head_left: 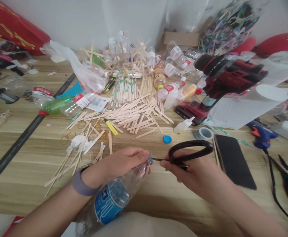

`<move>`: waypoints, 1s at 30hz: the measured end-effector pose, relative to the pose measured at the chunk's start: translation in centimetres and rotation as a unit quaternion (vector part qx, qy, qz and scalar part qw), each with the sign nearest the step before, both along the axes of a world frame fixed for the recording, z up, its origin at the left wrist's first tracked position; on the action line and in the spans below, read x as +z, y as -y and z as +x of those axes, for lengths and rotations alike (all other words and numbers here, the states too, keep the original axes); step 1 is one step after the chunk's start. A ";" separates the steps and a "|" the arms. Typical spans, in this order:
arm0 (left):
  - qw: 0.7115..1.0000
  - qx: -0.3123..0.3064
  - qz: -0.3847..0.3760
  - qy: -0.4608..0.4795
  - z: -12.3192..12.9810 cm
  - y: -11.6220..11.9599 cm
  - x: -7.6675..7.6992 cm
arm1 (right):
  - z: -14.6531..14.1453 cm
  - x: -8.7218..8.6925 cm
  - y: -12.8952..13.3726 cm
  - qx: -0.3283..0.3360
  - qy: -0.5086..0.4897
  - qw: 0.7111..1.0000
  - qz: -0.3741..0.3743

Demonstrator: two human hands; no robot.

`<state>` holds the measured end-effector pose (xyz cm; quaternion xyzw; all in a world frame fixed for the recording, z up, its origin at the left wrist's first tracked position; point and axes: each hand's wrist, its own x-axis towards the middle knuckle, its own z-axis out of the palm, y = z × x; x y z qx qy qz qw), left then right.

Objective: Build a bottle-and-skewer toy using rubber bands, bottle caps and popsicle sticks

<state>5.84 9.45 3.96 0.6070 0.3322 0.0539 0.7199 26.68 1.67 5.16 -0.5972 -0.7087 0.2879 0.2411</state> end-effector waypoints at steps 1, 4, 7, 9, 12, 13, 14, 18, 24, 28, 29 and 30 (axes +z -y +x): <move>1.000 0.002 0.002 -0.003 0.0 0.0 0.0 | 0.0 0.0 0.0 0.000 0.003 1.000 -0.001; 1.000 0.010 0.007 -0.011 0.0 0.1 0.2 | -0.1 0.1 0.1 -0.001 0.011 1.000 -0.001; 1.000 0.012 0.008 -0.010 0.0 0.2 0.1 | -0.1 0.3 0.2 0.003 0.020 1.000 0.001; 1.000 0.013 0.012 -0.007 0.0 0.2 0.0 | 0.0 0.4 0.2 0.005 0.029 1.000 0.005; 1.000 0.010 0.019 -0.016 0.0 0.2 -0.2 | 0.0 0.3 0.2 0.012 0.051 0.999 0.014; 1.000 0.005 0.021 -0.020 0.0 0.2 -0.3 | 0.0 0.3 0.3 0.018 0.062 0.998 0.021; 0.999 -0.001 0.023 -0.024 0.0 0.2 -0.3 | 0.0 0.4 0.3 0.024 0.074 0.996 0.031; 0.999 -0.019 0.034 -0.035 0.1 0.3 -0.4 | 0.0 0.6 0.4 0.038 0.145 0.986 0.077; 0.992 -0.035 0.087 -0.084 0.2 0.6 -0.1 | 0.0 0.5 0.5 0.051 0.233 0.969 0.056; 0.990 -0.039 0.101 -0.094 0.2 0.7 0.0 | -0.1 0.7 0.2 0.071 0.243 0.967 0.016; 0.989 -0.042 0.106 -0.097 0.3 0.7 0.0 | -0.1 0.8 0.2 0.073 0.241 0.968 0.009; 0.988 -0.042 0.112 -0.100 0.3 0.8 0.0 | -0.1 0.9 0.1 0.073 0.239 0.968 0.006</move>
